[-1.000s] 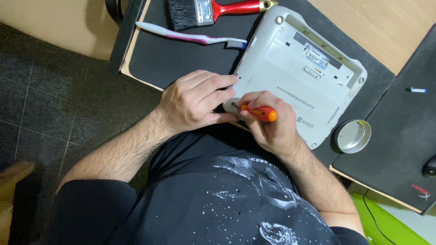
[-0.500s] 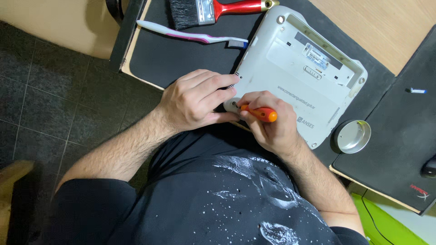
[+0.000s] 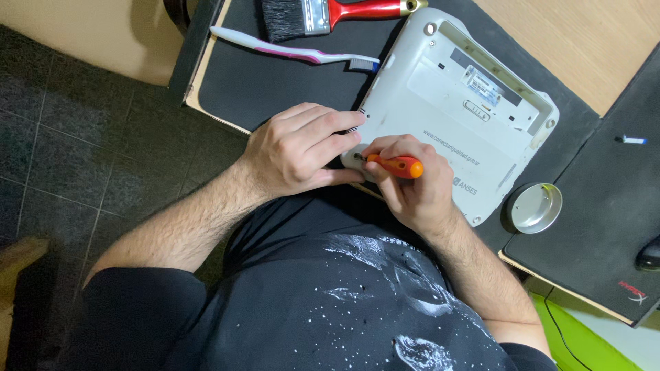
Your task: The person uses a screwdriver to tighten screws into the back of a white electronic device resting on their lap. They repeatedly pick up screws from a small metal tin and secure them into the device's casing.
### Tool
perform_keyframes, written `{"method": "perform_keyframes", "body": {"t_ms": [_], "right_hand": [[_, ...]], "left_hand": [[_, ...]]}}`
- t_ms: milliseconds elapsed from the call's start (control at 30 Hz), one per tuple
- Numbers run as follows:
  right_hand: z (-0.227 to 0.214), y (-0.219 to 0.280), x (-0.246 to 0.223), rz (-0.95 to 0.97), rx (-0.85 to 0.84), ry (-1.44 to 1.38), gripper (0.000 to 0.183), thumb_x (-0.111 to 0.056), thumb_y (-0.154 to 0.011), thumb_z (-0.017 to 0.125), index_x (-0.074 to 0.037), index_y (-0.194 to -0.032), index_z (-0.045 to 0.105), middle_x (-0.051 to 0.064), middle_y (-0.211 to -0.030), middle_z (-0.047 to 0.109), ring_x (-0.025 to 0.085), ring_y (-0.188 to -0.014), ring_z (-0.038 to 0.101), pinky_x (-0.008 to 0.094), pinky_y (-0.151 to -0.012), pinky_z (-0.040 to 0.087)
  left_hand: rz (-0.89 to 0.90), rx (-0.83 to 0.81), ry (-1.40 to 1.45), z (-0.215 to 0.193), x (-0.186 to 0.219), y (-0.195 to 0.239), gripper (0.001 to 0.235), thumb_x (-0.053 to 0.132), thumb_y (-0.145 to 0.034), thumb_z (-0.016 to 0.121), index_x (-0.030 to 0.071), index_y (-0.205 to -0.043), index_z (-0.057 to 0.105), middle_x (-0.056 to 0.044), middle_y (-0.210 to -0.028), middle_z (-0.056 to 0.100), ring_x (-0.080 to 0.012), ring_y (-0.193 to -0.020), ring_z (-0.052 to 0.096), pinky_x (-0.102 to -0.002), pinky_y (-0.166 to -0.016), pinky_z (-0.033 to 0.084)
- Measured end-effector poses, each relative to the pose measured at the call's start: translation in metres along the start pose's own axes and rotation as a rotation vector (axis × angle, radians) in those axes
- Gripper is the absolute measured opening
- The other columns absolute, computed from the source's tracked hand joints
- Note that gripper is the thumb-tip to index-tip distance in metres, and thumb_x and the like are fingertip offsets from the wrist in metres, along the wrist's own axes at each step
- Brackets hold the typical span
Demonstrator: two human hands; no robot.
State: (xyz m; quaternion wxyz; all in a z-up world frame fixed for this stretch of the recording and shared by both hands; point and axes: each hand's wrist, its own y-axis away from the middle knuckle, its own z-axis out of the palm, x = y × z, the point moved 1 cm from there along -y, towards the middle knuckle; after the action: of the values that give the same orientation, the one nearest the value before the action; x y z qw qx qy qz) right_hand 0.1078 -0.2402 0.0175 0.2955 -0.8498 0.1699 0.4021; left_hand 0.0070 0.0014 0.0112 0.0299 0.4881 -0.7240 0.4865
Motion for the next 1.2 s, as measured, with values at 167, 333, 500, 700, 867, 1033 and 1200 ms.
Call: {"method": "perform_keyframes", "body": {"t_ms": [167,333,500,700,867,1033,1200], "right_hand": [[0.001,0.000,-0.004,0.018,0.020,0.040,0.027,-0.011,-0.117,0.088,-0.007,-0.125,0.063,0.011,-0.108,0.090,0.034,-0.089,0.089,0.040,-0.083,0.070],[-0.003,-0.011,-0.020,0.021,0.012,0.089,0.026,-0.015,-0.117,0.089,-0.008,-0.125,0.065,0.008,-0.109,0.089,0.033,-0.091,0.089,0.040,-0.084,0.071],[-0.024,-0.050,-0.068,0.312,-0.260,0.275,0.018,-0.009,-0.106,0.095,-0.002,-0.118,0.083,0.017,-0.090,0.087,0.045,-0.084,0.089,0.051,-0.075,0.072],[-0.067,-0.087,-0.100,-0.221,-0.763,0.774,0.015,-0.006,-0.124,0.073,-0.010,-0.123,0.059,0.004,-0.097,0.062,0.027,-0.078,0.063,0.045,-0.064,0.059],[-0.059,-0.092,-0.103,-0.364,-0.705,1.109,0.049,-0.050,-0.142,0.069,-0.022,-0.104,0.056,-0.009,-0.069,0.051,0.013,-0.056,0.051,0.035,-0.058,0.044],[-0.059,-0.102,-0.111,-0.303,-0.827,1.214,0.039,-0.054,-0.135,0.063,-0.020,-0.121,0.079,-0.006,-0.090,0.068,0.012,-0.069,0.061,0.033,-0.060,0.052],[-0.062,-0.098,-0.117,-0.300,-0.878,1.042,0.012,-0.008,-0.122,0.064,-0.012,-0.126,0.074,-0.015,-0.055,0.042,0.004,-0.044,0.035,0.032,-0.039,0.036]], "left_hand": [[0.010,0.004,-0.019,0.002,-0.002,0.002,0.055,0.051,-0.106,0.102,0.001,-0.120,0.083,-0.018,-0.134,0.086,-0.0339,-0.104,0.087,-0.049,-0.095,0.073],[0.021,0.004,-0.022,0.002,-0.001,0.001,0.055,0.050,-0.105,0.103,0.001,-0.119,0.083,-0.018,-0.133,0.086,-0.0336,-0.103,0.087,-0.049,-0.094,0.073],[0.006,0.003,-0.031,0.001,0.001,-0.001,0.053,0.050,-0.107,0.101,0.002,-0.118,0.081,-0.016,-0.135,0.086,-0.0332,-0.103,0.086,-0.048,-0.095,0.073],[0.047,-0.133,-0.053,-0.013,0.002,-0.007,0.049,0.044,-0.121,0.091,-0.003,-0.122,0.081,-0.021,-0.138,0.083,-0.0357,-0.114,0.085,-0.049,-0.098,0.072],[0.049,-0.104,-0.043,-0.013,0.004,-0.009,0.047,0.040,-0.119,0.098,-0.004,-0.119,0.079,-0.022,-0.136,0.083,-0.0363,-0.111,0.085,-0.049,-0.096,0.072],[0.091,-0.108,-0.034,-0.016,0.006,-0.014,0.053,0.041,-0.124,0.081,-0.010,-0.111,0.081,-0.026,-0.132,0.084,-0.0391,-0.110,0.086,-0.051,-0.094,0.075],[0.006,-0.117,0.004,-0.013,0.007,-0.015,0.044,0.038,-0.118,0.092,-0.004,-0.122,0.081,-0.025,-0.138,0.084,-0.0401,-0.116,0.087,-0.051,-0.100,0.070]]}}
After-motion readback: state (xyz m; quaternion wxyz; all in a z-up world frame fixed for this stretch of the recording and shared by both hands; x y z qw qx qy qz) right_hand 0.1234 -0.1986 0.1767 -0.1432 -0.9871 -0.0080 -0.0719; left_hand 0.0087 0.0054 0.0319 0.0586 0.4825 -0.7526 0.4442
